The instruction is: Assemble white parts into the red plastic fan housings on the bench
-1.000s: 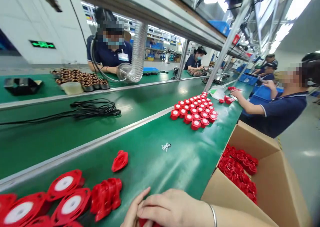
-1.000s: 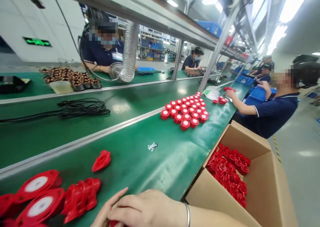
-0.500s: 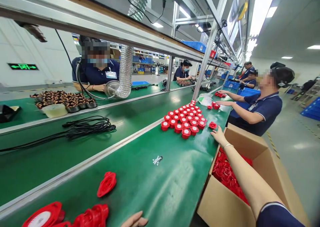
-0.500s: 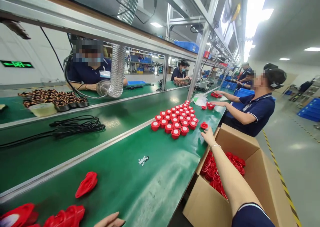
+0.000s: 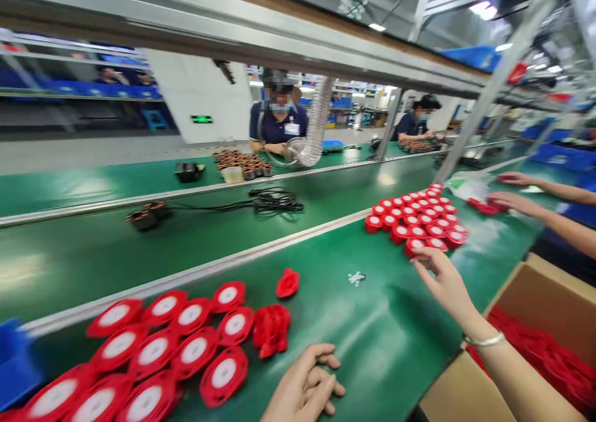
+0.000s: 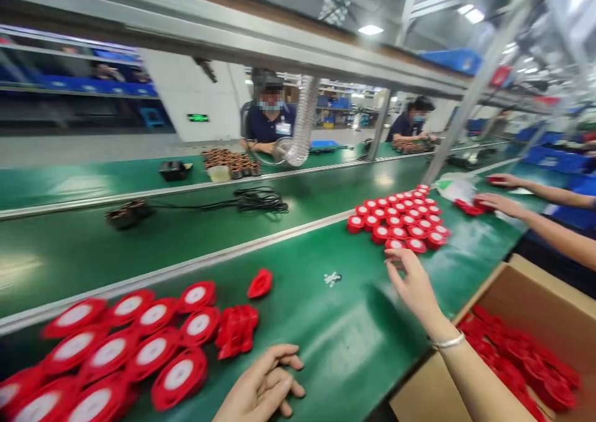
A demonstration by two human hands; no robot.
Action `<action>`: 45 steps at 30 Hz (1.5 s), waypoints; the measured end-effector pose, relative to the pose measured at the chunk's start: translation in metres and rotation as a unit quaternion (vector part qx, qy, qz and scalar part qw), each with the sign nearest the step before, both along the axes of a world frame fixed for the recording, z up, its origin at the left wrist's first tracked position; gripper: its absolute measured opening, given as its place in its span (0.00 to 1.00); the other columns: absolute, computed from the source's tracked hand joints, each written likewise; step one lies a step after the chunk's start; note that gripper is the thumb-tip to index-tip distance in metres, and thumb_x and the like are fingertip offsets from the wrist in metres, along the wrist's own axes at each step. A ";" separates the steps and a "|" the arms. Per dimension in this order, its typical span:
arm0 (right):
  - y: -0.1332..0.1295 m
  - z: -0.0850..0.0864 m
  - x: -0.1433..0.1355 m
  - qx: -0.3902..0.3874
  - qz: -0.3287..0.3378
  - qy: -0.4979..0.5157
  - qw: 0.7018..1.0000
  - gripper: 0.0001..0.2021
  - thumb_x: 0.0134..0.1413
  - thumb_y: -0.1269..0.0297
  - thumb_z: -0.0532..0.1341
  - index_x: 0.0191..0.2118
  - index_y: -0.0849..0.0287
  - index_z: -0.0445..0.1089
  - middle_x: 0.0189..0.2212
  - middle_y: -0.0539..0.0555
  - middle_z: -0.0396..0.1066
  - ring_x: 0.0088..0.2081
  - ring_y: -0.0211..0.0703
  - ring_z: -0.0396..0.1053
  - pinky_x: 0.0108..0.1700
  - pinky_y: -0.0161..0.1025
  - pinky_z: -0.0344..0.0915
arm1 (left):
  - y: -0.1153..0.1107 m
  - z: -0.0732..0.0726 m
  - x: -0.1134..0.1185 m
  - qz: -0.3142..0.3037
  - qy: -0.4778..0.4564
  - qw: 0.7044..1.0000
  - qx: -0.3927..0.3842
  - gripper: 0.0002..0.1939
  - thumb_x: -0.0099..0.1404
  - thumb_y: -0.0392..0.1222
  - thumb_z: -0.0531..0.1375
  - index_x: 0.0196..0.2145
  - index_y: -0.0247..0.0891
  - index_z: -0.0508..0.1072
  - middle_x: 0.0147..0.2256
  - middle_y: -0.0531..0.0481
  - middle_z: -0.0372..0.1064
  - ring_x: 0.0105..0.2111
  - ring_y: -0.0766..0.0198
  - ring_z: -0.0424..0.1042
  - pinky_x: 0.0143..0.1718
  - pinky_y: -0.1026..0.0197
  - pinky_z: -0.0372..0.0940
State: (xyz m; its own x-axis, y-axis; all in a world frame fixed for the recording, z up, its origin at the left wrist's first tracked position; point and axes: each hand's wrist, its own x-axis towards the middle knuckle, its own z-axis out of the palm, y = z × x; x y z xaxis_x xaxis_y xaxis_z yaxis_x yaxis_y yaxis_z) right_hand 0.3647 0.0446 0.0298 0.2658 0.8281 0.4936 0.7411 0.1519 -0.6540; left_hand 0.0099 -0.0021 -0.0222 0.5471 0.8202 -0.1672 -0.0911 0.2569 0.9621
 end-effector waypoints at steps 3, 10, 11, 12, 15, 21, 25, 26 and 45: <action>0.010 0.016 -0.082 -0.062 0.278 -0.089 0.954 0.16 0.63 0.65 0.57 0.56 0.54 0.65 0.54 0.59 0.66 0.47 0.43 0.71 0.47 0.43 0.73 | 0.000 0.012 -0.002 -0.020 0.014 1.000 0.011 0.30 0.61 0.65 0.60 0.50 0.39 0.65 0.45 0.41 0.65 0.36 0.57 0.76 0.31 0.60 0.70; 0.068 0.019 -0.210 -0.086 0.453 -0.247 0.852 0.37 0.52 0.76 0.64 0.66 0.58 0.54 0.66 0.62 0.55 0.66 0.51 0.53 0.65 0.52 0.58 | 0.000 0.016 -0.006 -0.012 0.002 1.000 0.013 0.29 0.62 0.64 0.60 0.49 0.39 0.63 0.44 0.43 0.65 0.33 0.60 0.76 0.32 0.59 0.69; 0.078 0.014 -0.217 -0.088 0.457 -0.260 0.846 0.33 0.52 0.77 0.64 0.64 0.59 0.58 0.64 0.63 0.58 0.65 0.52 0.56 0.64 0.52 0.60 | 0.000 0.014 -0.006 -0.012 -0.003 1.000 0.010 0.29 0.62 0.64 0.60 0.50 0.39 0.62 0.44 0.43 0.65 0.33 0.60 0.76 0.32 0.59 0.69; 0.085 0.009 -0.222 -0.090 0.457 -0.270 0.842 0.27 0.54 0.76 0.63 0.60 0.61 0.63 0.62 0.63 0.62 0.63 0.51 0.60 0.62 0.51 0.62 | 0.000 0.011 -0.006 -0.012 -0.010 1.000 0.007 0.30 0.62 0.64 0.60 0.50 0.40 0.62 0.44 0.43 0.64 0.33 0.60 0.76 0.32 0.59 0.69; 0.090 0.001 -0.218 -0.094 0.441 -0.281 0.847 0.13 0.61 0.76 0.56 0.49 0.63 0.71 0.53 0.64 0.70 0.56 0.50 0.67 0.58 0.52 0.66 | 0.002 0.004 -0.006 -0.006 -0.032 0.999 0.002 0.31 0.61 0.65 0.60 0.51 0.40 0.61 0.45 0.43 0.63 0.34 0.60 0.77 0.32 0.58 0.69; 0.017 0.031 -0.175 -0.144 0.468 -0.082 0.868 0.10 0.58 0.75 0.57 0.44 0.57 0.67 0.45 0.55 0.69 0.48 0.41 0.69 0.52 0.41 0.68 | 0.009 0.007 -0.009 0.020 -0.154 0.985 -0.070 0.33 0.62 0.62 0.62 0.57 0.45 0.57 0.46 0.42 0.64 0.34 0.58 0.78 0.24 0.63 0.70; -0.036 0.034 -0.177 -0.183 0.505 -0.047 0.842 0.27 0.45 0.79 0.57 0.54 0.57 0.60 0.50 0.58 0.62 0.51 0.44 0.66 0.53 0.42 0.67 | 0.013 0.016 -0.013 -0.064 -0.171 0.976 -0.120 0.28 0.62 0.57 0.64 0.53 0.41 0.64 0.40 0.45 0.70 0.25 0.66 0.76 0.18 0.70 0.65; -0.044 0.031 -0.181 -0.171 0.501 -0.063 0.846 0.31 0.44 0.79 0.57 0.57 0.57 0.56 0.51 0.59 0.60 0.53 0.46 0.64 0.54 0.43 0.67 | 0.014 0.017 -0.013 -0.078 -0.162 0.976 -0.121 0.27 0.61 0.57 0.65 0.51 0.38 0.66 0.35 0.47 0.71 0.23 0.67 0.74 0.18 0.71 0.65; 0.025 -0.033 -0.094 -0.129 0.132 -0.106 0.977 0.08 0.63 0.63 0.57 0.36 0.58 0.71 0.30 0.52 0.68 0.30 0.42 0.69 0.36 0.40 0.67 | 0.012 0.030 -0.013 0.004 -0.109 0.986 -0.128 0.19 0.65 0.52 0.63 0.47 0.40 0.65 0.44 0.47 0.68 0.28 0.64 0.77 0.22 0.66 0.69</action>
